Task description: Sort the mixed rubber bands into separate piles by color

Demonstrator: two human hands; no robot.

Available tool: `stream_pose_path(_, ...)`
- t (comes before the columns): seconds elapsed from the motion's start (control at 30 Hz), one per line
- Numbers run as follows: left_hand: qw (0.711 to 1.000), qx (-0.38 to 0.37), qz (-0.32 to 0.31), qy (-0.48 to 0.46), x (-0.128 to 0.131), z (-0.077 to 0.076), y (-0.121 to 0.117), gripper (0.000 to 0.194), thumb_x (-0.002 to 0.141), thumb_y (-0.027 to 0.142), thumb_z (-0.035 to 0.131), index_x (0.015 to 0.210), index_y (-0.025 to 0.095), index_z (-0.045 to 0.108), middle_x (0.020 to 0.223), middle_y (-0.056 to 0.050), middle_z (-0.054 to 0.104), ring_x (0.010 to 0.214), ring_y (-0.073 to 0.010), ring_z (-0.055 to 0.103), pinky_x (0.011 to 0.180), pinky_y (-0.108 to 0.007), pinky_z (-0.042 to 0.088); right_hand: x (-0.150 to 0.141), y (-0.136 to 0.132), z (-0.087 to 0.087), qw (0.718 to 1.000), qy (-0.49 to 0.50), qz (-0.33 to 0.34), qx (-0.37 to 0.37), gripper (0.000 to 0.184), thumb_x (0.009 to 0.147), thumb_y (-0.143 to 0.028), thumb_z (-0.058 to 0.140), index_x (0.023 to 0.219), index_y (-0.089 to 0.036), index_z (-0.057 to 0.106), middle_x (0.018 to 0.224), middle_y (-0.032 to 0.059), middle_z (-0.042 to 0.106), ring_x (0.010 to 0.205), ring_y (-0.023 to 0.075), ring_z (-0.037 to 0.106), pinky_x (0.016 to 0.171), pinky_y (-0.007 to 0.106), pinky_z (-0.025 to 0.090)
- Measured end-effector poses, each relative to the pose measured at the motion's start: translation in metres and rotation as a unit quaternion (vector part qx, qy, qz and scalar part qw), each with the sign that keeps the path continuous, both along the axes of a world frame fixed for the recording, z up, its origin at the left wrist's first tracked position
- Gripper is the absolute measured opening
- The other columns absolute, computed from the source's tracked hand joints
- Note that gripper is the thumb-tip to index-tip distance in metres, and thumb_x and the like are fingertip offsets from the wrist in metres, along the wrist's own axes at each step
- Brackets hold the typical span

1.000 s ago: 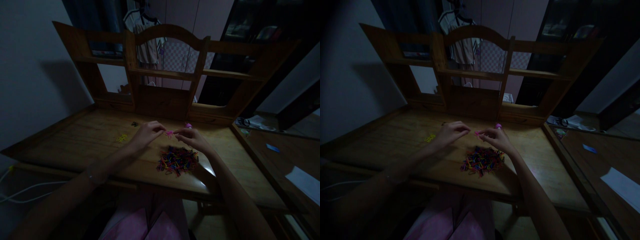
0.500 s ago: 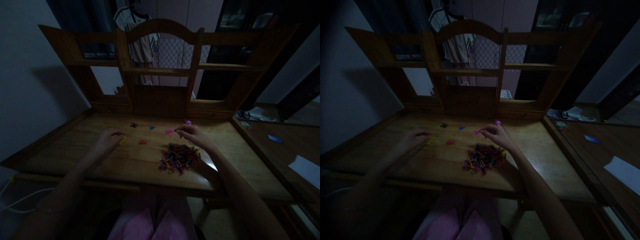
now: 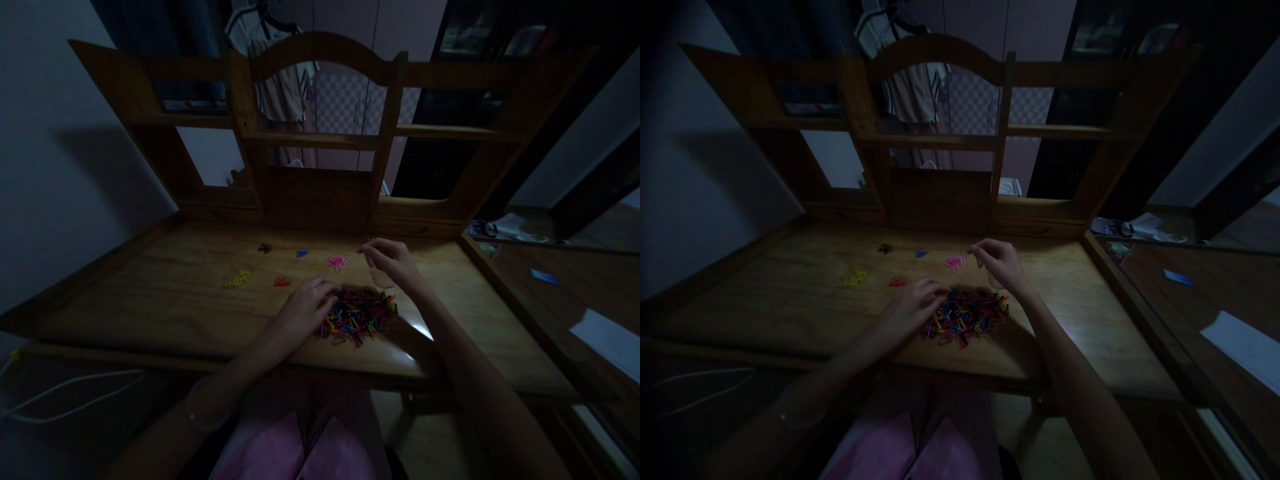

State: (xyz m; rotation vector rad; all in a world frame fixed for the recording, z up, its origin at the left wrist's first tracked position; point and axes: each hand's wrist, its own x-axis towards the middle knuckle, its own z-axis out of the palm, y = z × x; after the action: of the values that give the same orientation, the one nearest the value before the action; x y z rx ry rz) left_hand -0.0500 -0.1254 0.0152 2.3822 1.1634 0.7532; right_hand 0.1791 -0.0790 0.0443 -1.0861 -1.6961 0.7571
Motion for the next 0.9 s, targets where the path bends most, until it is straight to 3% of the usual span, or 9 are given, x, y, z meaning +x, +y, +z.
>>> stream_pose_path(0.13, 0.999, 0.000, -0.029, 0.028, 0.005, -0.007, 0.007, 0.026, 0.091, 0.018, 0.047, 0.110, 0.022, 0.064, 0.106, -0.006, 0.063, 0.102, -0.0205, 0.059, 0.090, -0.033, 0.046, 0.000, -0.001, 0.002, 1.000, 0.011, -0.004, 0.001, 0.029, 0.087, -0.039, 0.055, 0.084, -0.015, 0.070, 0.061, -0.0007, 0.052, 0.057, 0.0097, 0.046, 0.052, 0.024, 0.033)
stream_pose_path(0.3, 0.998, -0.018, -0.034, 0.045, 0.004, -0.012, 0.010, 0.021, 0.087, 0.018, 0.053, 0.102, 0.023, 0.066, 0.102, -0.004, 0.065, 0.098, -0.0210, 0.060, 0.088, -0.034, 0.047, 0.000, -0.003, 0.004, 1.000, 0.020, -0.002, 0.008, 0.026, 0.086, -0.037, 0.056, 0.082, -0.016, 0.069, 0.060, -0.0009, 0.052, 0.056, 0.0100, 0.046, 0.053, 0.024, 0.035)
stream_pose_path(0.47, 0.999, -0.031, -0.020, 0.022, -0.001, -0.003, 0.013, 0.013, 0.083, 0.019, 0.056, 0.089, 0.022, 0.068, 0.093, -0.004, 0.068, 0.090, -0.0208, 0.062, 0.083, -0.033, 0.048, 0.001, -0.003, 0.004, 1.000, 0.018, -0.003, 0.002, 0.026, 0.086, -0.037, 0.056, 0.081, -0.015, 0.069, 0.059, -0.0008, 0.052, 0.055, 0.0097, 0.045, 0.052, 0.024, 0.034)
stream_pose_path(0.67, 0.998, -0.059, -0.002, -0.020, -0.009, 0.014, 0.026, 0.017, 0.081, 0.020, 0.055, 0.089, 0.020, 0.070, 0.092, -0.005, 0.070, 0.089, -0.0210, 0.063, 0.080, -0.031, 0.049, 0.002, -0.002, 0.003, 1.000, 0.012, -0.015, 0.002, 0.029, 0.085, -0.040, 0.055, 0.081, -0.016, 0.069, 0.060, 0.0003, 0.054, 0.057, 0.0109, 0.048, 0.053, 0.024, 0.036)
stream_pose_path(0.9, 0.997, -0.061, -0.032, 0.025, -0.012, 0.003, 0.039, 0.022, 0.082, 0.020, 0.055, 0.098, 0.023, 0.070, 0.099, -0.005, 0.070, 0.093, -0.0219, 0.061, 0.083, -0.034, 0.047, 0.003, 0.001, 0.001, 1.000, 0.011, -0.018, -0.001, 0.026, 0.085, -0.037, 0.056, 0.079, -0.016, 0.069, 0.062, 0.0006, 0.055, 0.058, 0.0110, 0.049, 0.055, 0.025, 0.037)
